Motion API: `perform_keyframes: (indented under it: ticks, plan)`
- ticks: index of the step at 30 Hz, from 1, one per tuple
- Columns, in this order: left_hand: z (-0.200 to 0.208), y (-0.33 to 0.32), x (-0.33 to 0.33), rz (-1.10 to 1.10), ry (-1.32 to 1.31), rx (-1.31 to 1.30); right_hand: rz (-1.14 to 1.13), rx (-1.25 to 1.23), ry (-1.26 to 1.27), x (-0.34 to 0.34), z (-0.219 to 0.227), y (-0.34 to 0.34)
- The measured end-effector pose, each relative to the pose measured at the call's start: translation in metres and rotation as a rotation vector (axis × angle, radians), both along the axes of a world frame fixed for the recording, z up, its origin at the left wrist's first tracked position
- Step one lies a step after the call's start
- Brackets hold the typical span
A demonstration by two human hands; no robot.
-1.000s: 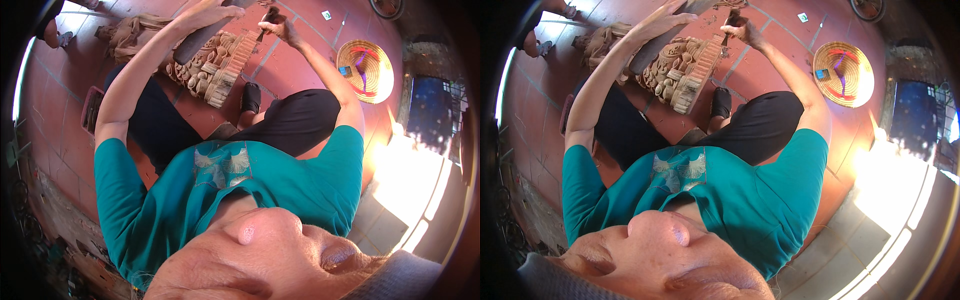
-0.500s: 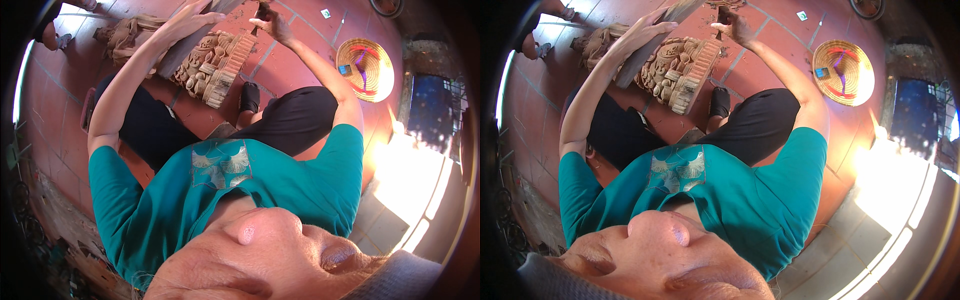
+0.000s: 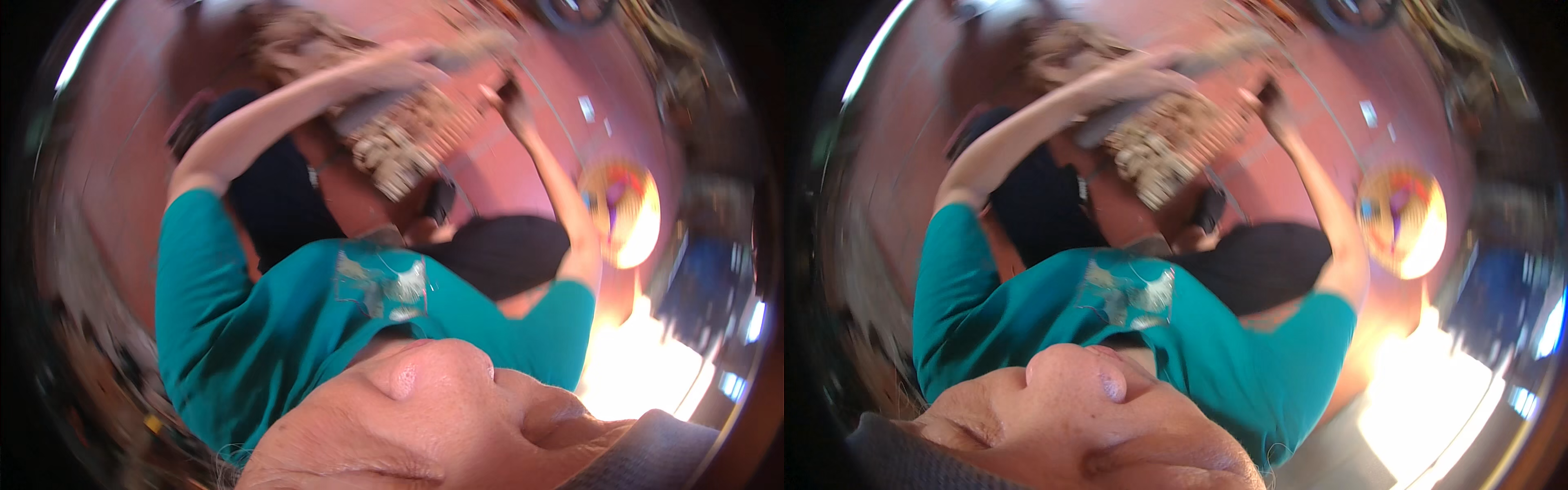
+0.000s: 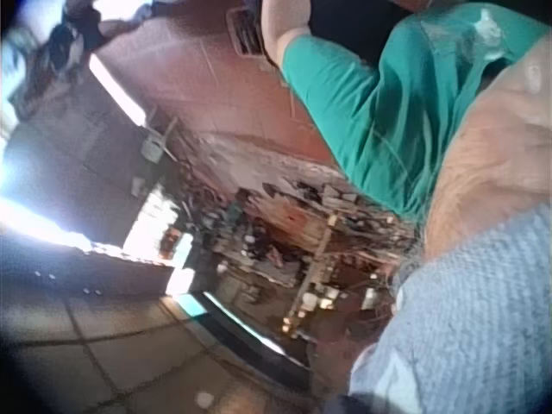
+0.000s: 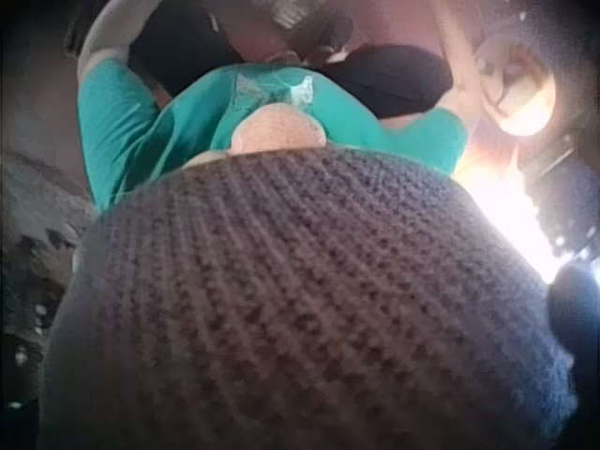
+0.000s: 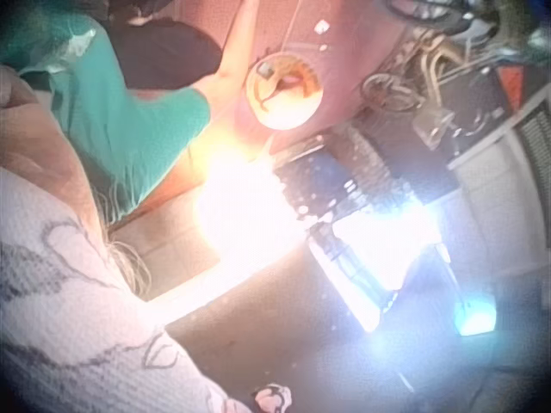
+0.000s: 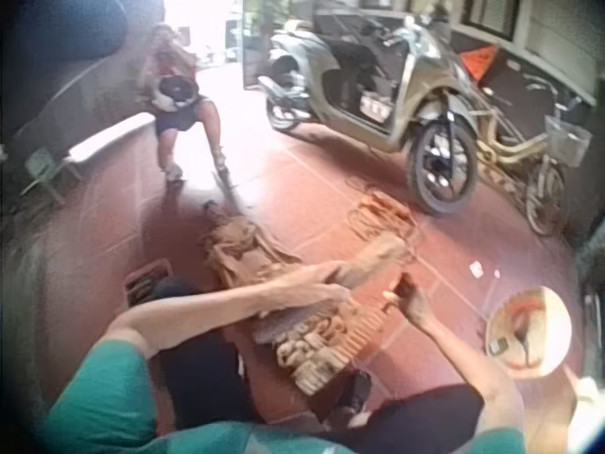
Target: The person sits on the floor and carves a wooden sculpture using a chisel and mallet. They repeatedly strike the chisel to shape the wood, occasionally adjusting their grip and the sculpture's position.
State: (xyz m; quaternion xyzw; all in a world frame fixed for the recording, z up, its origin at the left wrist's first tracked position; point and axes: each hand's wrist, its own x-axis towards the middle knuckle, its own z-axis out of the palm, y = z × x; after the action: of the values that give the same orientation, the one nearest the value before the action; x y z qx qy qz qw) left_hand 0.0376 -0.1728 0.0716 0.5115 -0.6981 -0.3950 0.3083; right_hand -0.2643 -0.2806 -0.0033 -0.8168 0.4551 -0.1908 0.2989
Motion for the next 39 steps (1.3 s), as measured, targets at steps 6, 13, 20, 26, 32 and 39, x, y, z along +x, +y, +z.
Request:
perform_keyframes:
  ticks: [6, 13, 20, 26, 32, 39]
  plan:
    - [0.011, 0.007, 0.002, -0.095, -0.008, 0.220, 0.008, 0.177, -0.333, -0.018, -0.020, 0.001]
    - [0.013, 0.012, 0.012, -0.078, -0.026, 0.132, 0.057, 0.275, -0.097, -0.025, -0.025, 0.001]
    - [0.036, 0.027, 0.030, -0.086, -0.026, 0.212, -0.055, 0.263, -0.420, -0.031, -0.022, -0.010]
    - [0.018, 0.025, 0.028, -0.050, -0.030, 0.137, 0.053, -0.014, -0.333, -0.003, -0.020, -0.002]
    - [0.020, 0.031, 0.028, -0.087, -0.024, 0.175, 0.127, -0.032, -0.150, -0.003, -0.009, 0.004]
    - [0.021, 0.031, 0.031, -0.100, -0.059, 0.187, 0.025, 0.350, 0.097, -0.026, -0.011, -0.012]
